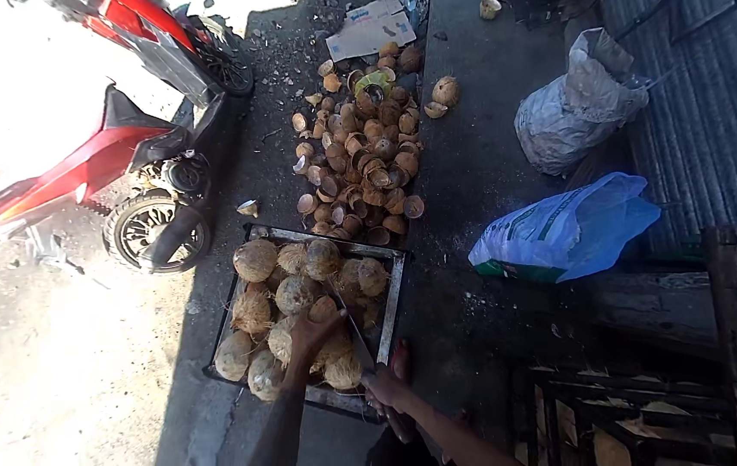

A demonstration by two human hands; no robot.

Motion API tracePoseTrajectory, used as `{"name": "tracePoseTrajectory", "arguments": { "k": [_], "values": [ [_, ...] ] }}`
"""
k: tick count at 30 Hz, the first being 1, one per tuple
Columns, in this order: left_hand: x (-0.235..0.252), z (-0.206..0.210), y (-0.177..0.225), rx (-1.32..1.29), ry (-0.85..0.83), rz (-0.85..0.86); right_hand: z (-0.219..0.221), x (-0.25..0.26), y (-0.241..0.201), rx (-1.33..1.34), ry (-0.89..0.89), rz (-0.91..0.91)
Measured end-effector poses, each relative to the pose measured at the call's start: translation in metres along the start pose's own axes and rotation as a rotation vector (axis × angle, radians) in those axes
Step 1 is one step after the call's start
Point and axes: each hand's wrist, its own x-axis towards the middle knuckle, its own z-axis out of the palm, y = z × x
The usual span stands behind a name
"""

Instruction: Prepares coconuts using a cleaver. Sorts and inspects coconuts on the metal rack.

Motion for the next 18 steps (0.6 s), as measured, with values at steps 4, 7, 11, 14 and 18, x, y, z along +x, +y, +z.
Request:
{"name": "tracePoseTrajectory", "arguments": {
  "k": [4,7,11,14,18],
  "values": [
    [0.007,0.000,-0.005,0.097,0.002,0.164,-0.047,0.011,0.008,0.219,-0.320,0.123],
    [0.022,-0.019,-0.028,-0.072,-0.171,0.285,-0.110,0.032,0.023,0.147,-0.405,0.153],
    [0.033,-0.030,-0.037,-0.371,-0.320,0.304,-0.130,0.024,0.023,0.133,-0.373,0.105],
    [0.020,-0.028,-0.043,-0.693,-0.269,0.320,-0.123,0.007,0.028,0.355,-0.420,0.016],
    [-0.001,-0.043,-0.045,-0.850,-0.241,0.460,-0.109,-0.012,0.045,0.631,-0.417,-0.037]
  ]
}}
